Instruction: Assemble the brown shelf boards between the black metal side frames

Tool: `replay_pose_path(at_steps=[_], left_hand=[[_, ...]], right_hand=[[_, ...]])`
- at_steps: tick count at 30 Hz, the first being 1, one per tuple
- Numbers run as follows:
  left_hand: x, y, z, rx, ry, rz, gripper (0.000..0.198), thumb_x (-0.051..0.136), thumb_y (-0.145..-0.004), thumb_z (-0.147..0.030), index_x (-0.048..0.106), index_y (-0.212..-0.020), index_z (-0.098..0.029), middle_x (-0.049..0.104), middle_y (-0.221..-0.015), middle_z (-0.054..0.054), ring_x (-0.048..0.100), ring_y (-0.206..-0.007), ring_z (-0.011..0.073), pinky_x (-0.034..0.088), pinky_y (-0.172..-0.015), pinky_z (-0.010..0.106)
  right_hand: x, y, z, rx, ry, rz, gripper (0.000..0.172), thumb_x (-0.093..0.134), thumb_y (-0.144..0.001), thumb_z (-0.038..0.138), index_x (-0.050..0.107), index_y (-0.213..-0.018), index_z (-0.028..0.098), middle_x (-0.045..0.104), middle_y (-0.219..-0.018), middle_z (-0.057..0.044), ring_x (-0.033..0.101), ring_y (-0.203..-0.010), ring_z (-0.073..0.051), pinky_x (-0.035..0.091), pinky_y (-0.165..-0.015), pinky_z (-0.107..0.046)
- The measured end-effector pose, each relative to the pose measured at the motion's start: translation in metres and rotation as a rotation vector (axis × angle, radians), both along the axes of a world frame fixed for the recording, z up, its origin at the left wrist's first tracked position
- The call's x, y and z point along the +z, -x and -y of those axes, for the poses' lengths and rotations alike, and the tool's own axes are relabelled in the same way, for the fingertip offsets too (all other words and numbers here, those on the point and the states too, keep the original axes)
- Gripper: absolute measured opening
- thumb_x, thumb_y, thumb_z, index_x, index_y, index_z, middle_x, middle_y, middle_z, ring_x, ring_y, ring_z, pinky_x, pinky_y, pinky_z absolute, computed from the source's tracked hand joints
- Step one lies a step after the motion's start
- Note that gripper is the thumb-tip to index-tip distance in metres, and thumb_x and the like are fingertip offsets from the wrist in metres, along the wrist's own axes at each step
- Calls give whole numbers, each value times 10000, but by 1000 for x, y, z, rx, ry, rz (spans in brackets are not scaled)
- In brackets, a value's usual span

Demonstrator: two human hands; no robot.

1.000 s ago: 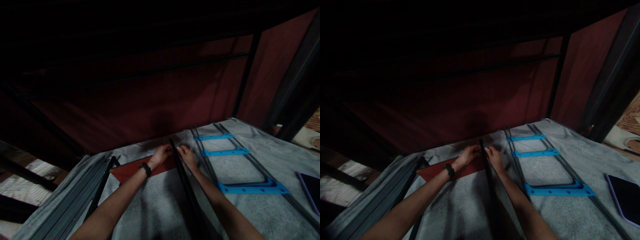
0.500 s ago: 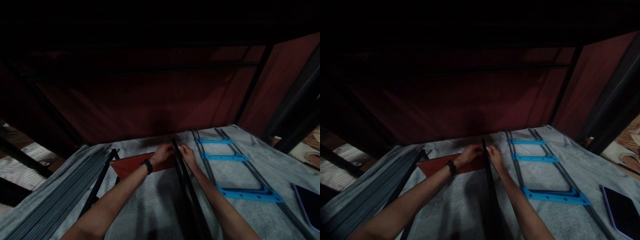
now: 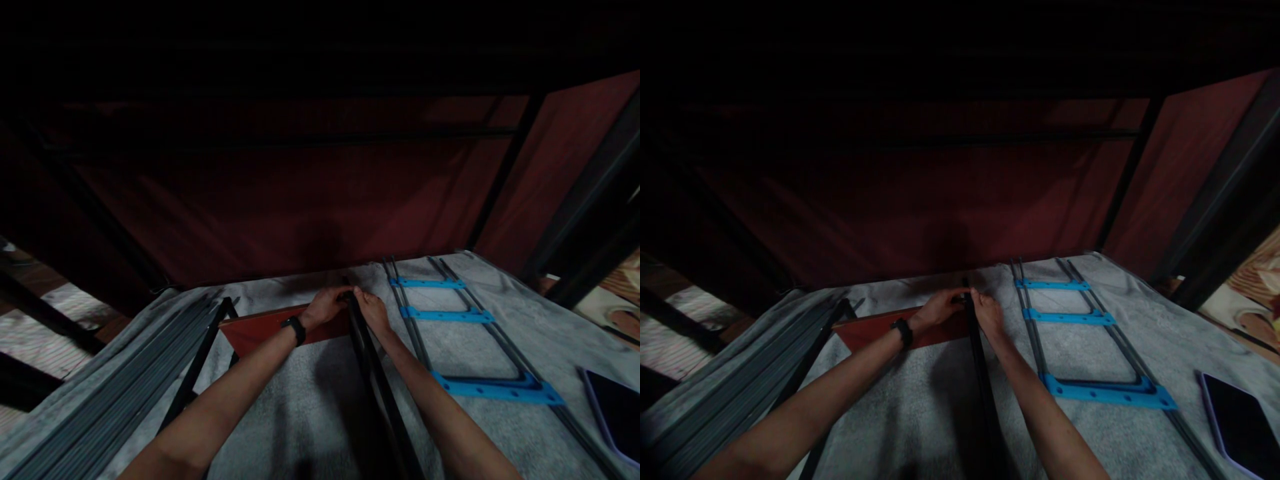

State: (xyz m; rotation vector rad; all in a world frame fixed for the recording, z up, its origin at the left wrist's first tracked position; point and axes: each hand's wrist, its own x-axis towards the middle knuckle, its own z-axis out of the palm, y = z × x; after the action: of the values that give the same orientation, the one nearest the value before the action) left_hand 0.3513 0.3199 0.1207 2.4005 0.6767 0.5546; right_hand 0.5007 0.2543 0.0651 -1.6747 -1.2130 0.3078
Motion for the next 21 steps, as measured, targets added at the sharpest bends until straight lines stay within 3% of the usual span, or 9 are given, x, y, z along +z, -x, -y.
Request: replay_pose_path(at_steps=[4, 7, 11, 15, 21], left_hand=[[-1, 0, -2, -19, -9, -7, 425, 607, -803, -146, 646, -1214, -250, 706, -1176, 29, 640, -1083, 198, 465, -956, 288], [0, 0, -3, -43, 5, 5, 427, 609, -795, -136, 649, -1202, -256, 712, -1156, 15, 642, -1071, 189, 461, -949, 278], [1, -1, -2, -34, 21, -4, 407, 610, -796, -152, 650, -1190, -245, 725, -1099, 9, 654, -1001, 176, 471, -913, 268], [2, -1, -1, 2, -5, -16, 421, 624, -780, -135, 650, -1193, -212, 714, -1139, 44, 650, -1015, 188, 468, -929, 287], [2, -1, -1, -6, 9, -3, 443, 627, -766, -114, 654, -1188, -244, 722, -1120, 26, 643, -1034, 181, 467, -946, 285]], right_hand=[[-1, -5, 7, 159, 19, -250, 555, 322, -904, 627, 637, -710, 213, 650, -669, -58, 613, -678, -195, 445, -612, -284], [-6, -5, 7, 232, -58, -438, 443, 404, -862, 596, 622, -893, 212, 674, -804, -41, 627, -746, -189, 487, -652, -284], [-12, -4, 4, 185, -182, -294, 347, 477, -831, 548, 579, -871, 219, 637, -816, -20, 608, -803, -185, 484, -763, -298], [-9, -4, 4, 149, -121, -109, 394, 411, -876, 550, 591, -772, 215, 621, -739, -19, 594, -743, -185, 462, -747, -302], [-4, -4, 6, 110, -64, -115, 450, 415, -889, 592, 669, -791, 234, 678, -767, -48, 638, -801, -218, 479, -727, -302]])
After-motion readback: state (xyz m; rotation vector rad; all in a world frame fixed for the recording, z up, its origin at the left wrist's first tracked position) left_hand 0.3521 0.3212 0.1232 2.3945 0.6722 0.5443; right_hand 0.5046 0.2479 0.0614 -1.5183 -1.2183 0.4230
